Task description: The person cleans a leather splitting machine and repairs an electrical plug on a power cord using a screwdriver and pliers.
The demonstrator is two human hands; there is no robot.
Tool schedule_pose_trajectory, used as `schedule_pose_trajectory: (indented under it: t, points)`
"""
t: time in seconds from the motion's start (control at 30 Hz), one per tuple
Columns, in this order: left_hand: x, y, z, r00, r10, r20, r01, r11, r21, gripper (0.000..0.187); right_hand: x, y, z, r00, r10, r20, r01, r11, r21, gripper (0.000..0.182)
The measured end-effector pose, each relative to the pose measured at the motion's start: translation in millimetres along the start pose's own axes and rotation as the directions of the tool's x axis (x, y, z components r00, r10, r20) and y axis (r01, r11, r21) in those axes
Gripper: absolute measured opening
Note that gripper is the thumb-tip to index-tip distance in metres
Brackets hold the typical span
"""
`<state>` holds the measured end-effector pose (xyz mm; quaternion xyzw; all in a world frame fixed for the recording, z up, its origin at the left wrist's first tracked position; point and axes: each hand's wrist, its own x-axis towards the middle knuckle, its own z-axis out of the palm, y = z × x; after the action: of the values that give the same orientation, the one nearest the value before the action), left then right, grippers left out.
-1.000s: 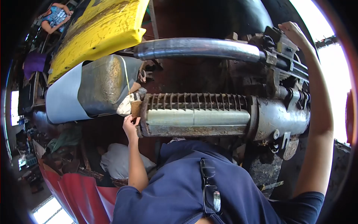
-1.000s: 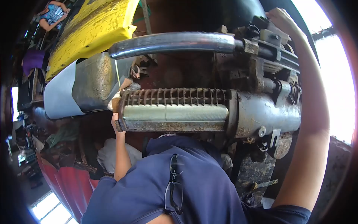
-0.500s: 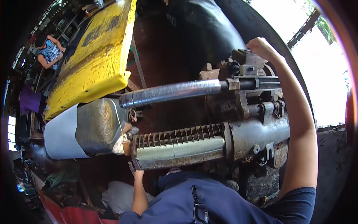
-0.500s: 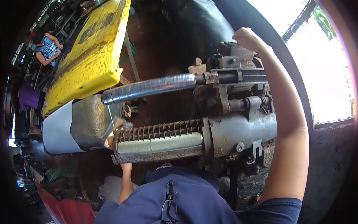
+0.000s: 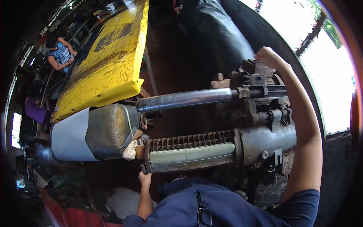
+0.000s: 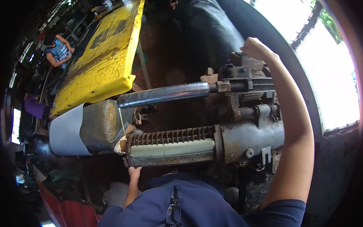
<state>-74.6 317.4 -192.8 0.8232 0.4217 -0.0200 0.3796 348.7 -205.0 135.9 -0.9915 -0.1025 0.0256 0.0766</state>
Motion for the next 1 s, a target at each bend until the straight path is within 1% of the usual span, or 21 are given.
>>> schedule_pose_trajectory:
  t: [0.03,0.1,0.17,0.2,0.23,0.3,0.37,0.4,0.43,0.47,0.5,0.57,0.63,0.67,0.7,0.73,0.77,0.83,0.87,0.9,1.0]
  points:
    - [-4.9,6.8,-2.5,1.0,0.005,-0.006,-0.005,1.0,0.03,0.028,0.2,0.7,1.5,1.0,0.005,0.03,-0.005,0.999,-0.032,0.03]
    - [-5.9,-1.3,-4.6,0.998,-0.022,0.058,0.018,0.997,0.073,0.026,-2.3,1.6,4.6,1.0,-0.016,-0.008,0.016,1.0,-0.007,0.031]
    - [-2.8,-18.8,-1.4,0.994,-0.023,0.107,0.016,0.998,0.059,0.023,1.9,19.8,19.0,0.976,-0.142,-0.162,0.141,0.99,-0.022,0.033]
    - [-4.7,-31.1,0.1,0.99,-0.027,0.137,0.02,0.998,0.057,0.022,4.8,19.4,17.0,0.993,-0.093,-0.077,0.09,0.995,-0.036,0.033]
    - [-5.9,-41.9,2.5,0.986,-0.022,0.165,0.01,0.997,0.075,0.021,7.4,24.6,20.3,0.987,-0.128,-0.093,0.126,0.992,-0.025,0.033]
    - [-4.2,-56.9,8.1,0.977,-0.005,0.212,-0.016,0.995,0.1,0.019,12.8,33.9,30.4,0.971,-0.156,-0.183,0.165,0.986,0.038,0.034]
    - [-2.5,-60.8,18.1,0.962,-0.019,0.273,-0.013,0.993,0.116,0.02,21.8,48.8,37.6,0.97,-0.129,-0.204,0.132,0.991,0.002,0.034]
    - [-7.1,-65.7,15.0,0.955,-0.041,0.294,0.002,0.992,0.13,0.02,22.7,49.5,40.2,0.969,-0.139,-0.206,0.156,0.985,0.073,0.035]
    - [-9.1,-61.7,15.9,0.952,-0.066,0.299,0.028,0.991,0.13,0.02,19.7,49.6,42.2,0.941,-0.187,-0.281,0.208,0.977,0.048,0.035]
    - [-10.4,-58.6,17.1,0.95,-0.061,0.305,0.022,0.992,0.128,0.02,22.3,49.0,36.9,0.987,-0.074,-0.145,0.079,0.996,0.035,0.03]
    - [-11.7,-56.0,18.0,0.949,-0.055,0.309,0.017,0.992,0.125,0.02,25.5,48.3,31.8,0.999,0.045,-0.008,-0.045,0.999,0.001,0.028]
    - [-14.6,-51.1,20.1,0.944,-0.066,0.322,0.03,0.993,0.115,0.019,29.8,58.2,36.0,0.999,-0.023,-0.036,0.021,0.998,-0.066,0.031]
    - [-19.4,-43.7,19.5,0.948,-0.06,0.313,0.029,0.994,0.102,0.019,31.1,58.9,35.2,1.0,0.002,-0.003,-0.002,0.999,-0.041,0.033]
    - [-18.5,-47.5,21.2,0.948,-0.051,0.315,0.023,0.996,0.091,0.019,31.7,64.7,40.6,0.996,-0.042,-0.081,0.041,0.999,-0.006,0.031]
    - [-17.0,-52.0,22.8,0.947,-0.043,0.317,0.019,0.997,0.079,0.019,28.9,59.5,40.6,0.994,-0.041,-0.098,0.038,0.999,-0.022,0.029]
    - [-16.0,-54.6,23.0,0.945,-0.03,0.326,0.011,0.998,0.06,0.019,34.3,76.1,47.8,0.984,-0.089,-0.156,0.084,0.996,-0.035,0.028]
    - [-14.7,-57.4,22.7,0.942,-0.019,0.336,0.005,0.999,0.041,0.019,38.0,75.6,44.4,0.997,-0.029,-0.073,0.017,0.988,-0.15,0.028]
    - [-11.8,-50.1,14.1,0.931,0.011,0.366,-0.027,0.999,0.04,0.02,50.2,124.7,61.1,0.969,-0.161,-0.185,0.16,0.987,-0.02,0.025]
    - [-5.8,-52.5,12.6,0.927,0.026,0.375,-0.035,0.999,0.017,0.021,57.2,144.2,61.4,0.979,-0.18,-0.096,0.188,0.98,0.071,0.027]
    - [0.2,-55.5,10.3,0.921,0.045,0.386,-0.046,0.999,-0.007,0.021,44.5,127.8,51.3,0.99,-0.138,-0.028,0.141,0.981,0.134,0.031]
    - [11.0,-47.8,-9.0,0.925,0.042,0.377,-0.007,0.996,-0.093,0.021,12.2,76.2,1.9,0.976,-0.193,-0.098,0.207,0.964,0.166,0.035]
